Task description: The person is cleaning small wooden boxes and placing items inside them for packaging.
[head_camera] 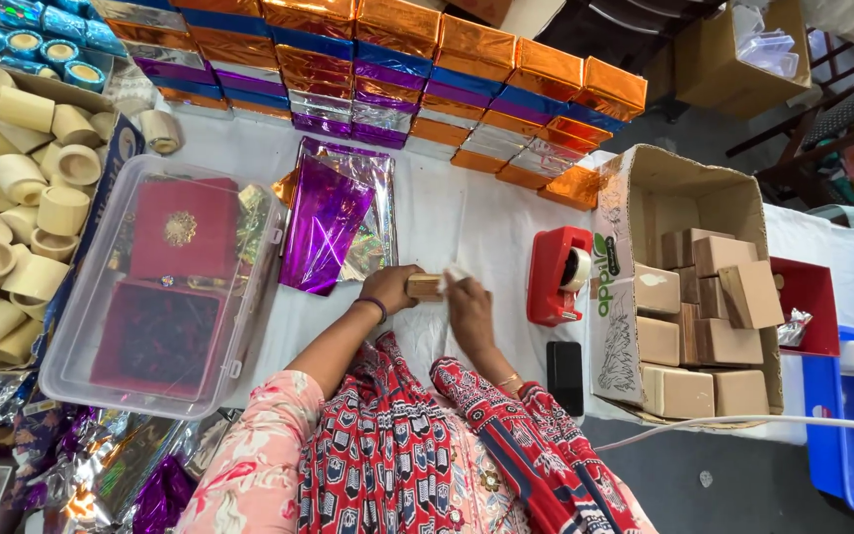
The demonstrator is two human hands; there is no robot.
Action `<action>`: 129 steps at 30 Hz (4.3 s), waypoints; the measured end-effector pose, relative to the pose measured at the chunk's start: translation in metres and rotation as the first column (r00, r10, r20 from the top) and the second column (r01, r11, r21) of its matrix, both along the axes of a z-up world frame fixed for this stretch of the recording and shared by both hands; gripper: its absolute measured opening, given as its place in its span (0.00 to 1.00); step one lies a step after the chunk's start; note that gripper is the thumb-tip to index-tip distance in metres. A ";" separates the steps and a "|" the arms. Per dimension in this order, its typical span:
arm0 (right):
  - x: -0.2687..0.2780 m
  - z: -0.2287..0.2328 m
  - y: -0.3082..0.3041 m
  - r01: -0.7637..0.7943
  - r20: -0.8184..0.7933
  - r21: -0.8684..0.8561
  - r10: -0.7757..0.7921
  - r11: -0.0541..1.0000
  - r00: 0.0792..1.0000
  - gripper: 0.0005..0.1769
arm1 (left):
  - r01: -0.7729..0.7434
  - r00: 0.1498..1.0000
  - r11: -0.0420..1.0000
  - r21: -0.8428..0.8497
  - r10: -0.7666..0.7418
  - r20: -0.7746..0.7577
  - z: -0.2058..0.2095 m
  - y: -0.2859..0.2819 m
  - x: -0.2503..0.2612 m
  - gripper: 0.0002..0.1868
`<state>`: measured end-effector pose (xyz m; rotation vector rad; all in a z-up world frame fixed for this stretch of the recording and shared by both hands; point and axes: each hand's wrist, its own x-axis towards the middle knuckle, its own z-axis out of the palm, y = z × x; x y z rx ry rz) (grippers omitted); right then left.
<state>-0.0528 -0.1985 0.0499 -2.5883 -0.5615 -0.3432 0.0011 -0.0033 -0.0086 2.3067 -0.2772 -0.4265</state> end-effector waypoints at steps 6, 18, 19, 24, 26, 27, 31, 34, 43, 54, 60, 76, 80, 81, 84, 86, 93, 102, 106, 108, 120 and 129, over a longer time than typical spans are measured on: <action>0.011 -0.039 0.010 0.163 0.069 0.017 -0.164 0.986 0.984 0.20 | -0.022 0.999 1.000 -0.022 0.021 -0.042 0.006 0.000 -0.002 0.30; 0.006 -0.003 -0.012 0.184 0.010 -0.059 -0.184 0.981 0.983 0.21 | -0.032 0.999 0.996 -0.078 0.029 -0.036 0.007 0.002 -0.003 0.30; 0.004 -0.012 -0.006 0.187 0.010 -0.058 -0.187 0.981 0.982 0.21 | -0.029 0.999 0.997 -0.078 0.026 -0.036 0.004 0.002 -0.005 0.30; -0.004 -0.032 0.028 -0.046 0.038 -0.198 0.055 0.979 0.998 0.23 | 0.026 0.994 1.000 0.005 -0.026 0.104 -0.031 0.001 0.002 0.30; -0.005 -0.018 0.029 -0.041 0.015 -0.179 0.044 0.983 0.999 0.23 | 0.011 0.999 1.000 -0.008 -0.011 0.049 -0.008 0.002 -0.001 0.30; -0.006 -0.011 0.030 -0.035 -0.010 -0.163 0.034 0.986 0.999 0.22 | -0.004 1.000 1.000 -0.022 0.004 -0.008 0.004 0.003 -0.002 0.30; -0.001 -0.004 -0.007 0.085 0.085 -0.172 -0.071 0.981 0.994 0.22 | -0.028 0.999 0.997 -0.075 0.030 0.020 -0.006 0.002 -0.005 0.31; 0.004 -0.012 -0.025 0.244 0.012 -0.065 -0.244 0.968 0.970 0.22 | -0.027 0.999 0.998 -0.053 0.028 0.028 0.000 0.002 -0.009 0.30; 0.014 -0.060 -0.040 0.454 -0.550 0.695 0.006 0.558 0.835 0.15 | 0.077 0.894 0.941 0.328 -0.211 0.395 0.036 -0.041 -0.015 0.22; 0.016 0.024 0.002 0.266 -0.289 0.688 -0.081 0.675 0.954 0.14 | -0.164 0.944 0.908 -0.385 0.258 0.207 0.045 -0.026 -0.028 0.25; 0.008 0.035 0.018 -0.098 0.102 0.185 0.080 0.978 0.992 0.14 | -0.099 0.987 0.963 -0.249 0.127 0.099 0.024 -0.018 -0.023 0.28; 0.018 0.026 0.004 0.271 -0.244 0.392 -0.185 0.879 0.952 0.10 | -0.044 0.983 0.963 -0.266 0.089 0.158 0.041 -0.015 -0.018 0.31; 0.007 0.030 0.019 0.074 0.079 0.257 -0.097 0.963 0.992 0.10 | -0.048 0.986 0.982 -0.183 0.075 0.146 0.019 -0.017 -0.015 0.28; 0.004 0.034 0.025 -0.092 0.199 0.235 0.044 0.968 0.979 0.13 | -0.053 0.990 0.992 -0.117 0.068 0.123 0.009 -0.018 -0.013 0.26; 0.007 0.040 0.020 -0.074 0.071 0.268 0.057 0.961 0.996 0.11 | -0.049 0.987 0.982 -0.182 0.075 0.140 0.014 -0.017 -0.015 0.32; 0.016 0.034 0.007 0.042 0.026 0.290 -0.052 0.956 0.998 0.12 | -0.036 0.986 0.977 -0.212 0.069 0.150 0.030 -0.015 -0.015 0.32; 0.010 0.020 0.023 0.052 0.086 0.284 -0.080 0.957 0.993 0.08 | -0.020 0.992 0.989 -0.148 0.038 0.119 0.027 -0.014 -0.014 0.26; 0.025 0.031 -0.008 0.239 -0.030 0.272 -0.240 0.932 0.970 0.10 | -0.033 0.994 0.981 -0.191 0.053 0.098 0.055 -0.011 -0.017 0.30; 0.013 0.027 0.017 0.191 0.085 0.141 -0.204 0.971 0.975 0.09 | -0.029 0.995 0.993 -0.111 0.040 0.093 0.035 -0.014 -0.013 0.30; 0.007 0.030 0.028 -0.008 0.017 0.201 0.004 0.980 1.000 0.10 | -0.017 0.991 0.992 -0.126 0.033 0.129 0.015 -0.014 -0.011 0.27; -0.017 -0.011 0.028 0.077 0.121 -0.241 -0.049 0.967 0.991 0.29 | 0.000 0.991 0.997 -0.082 0.011 0.133 0.010 -0.012 -0.008 0.25; -0.004 -0.014 -0.002 0.302 -0.016 -0.219 -0.313 0.928 0.950 0.28 | -0.024 0.998 0.993 -0.112 0.031 0.058 0.053 -0.013 -0.012 0.32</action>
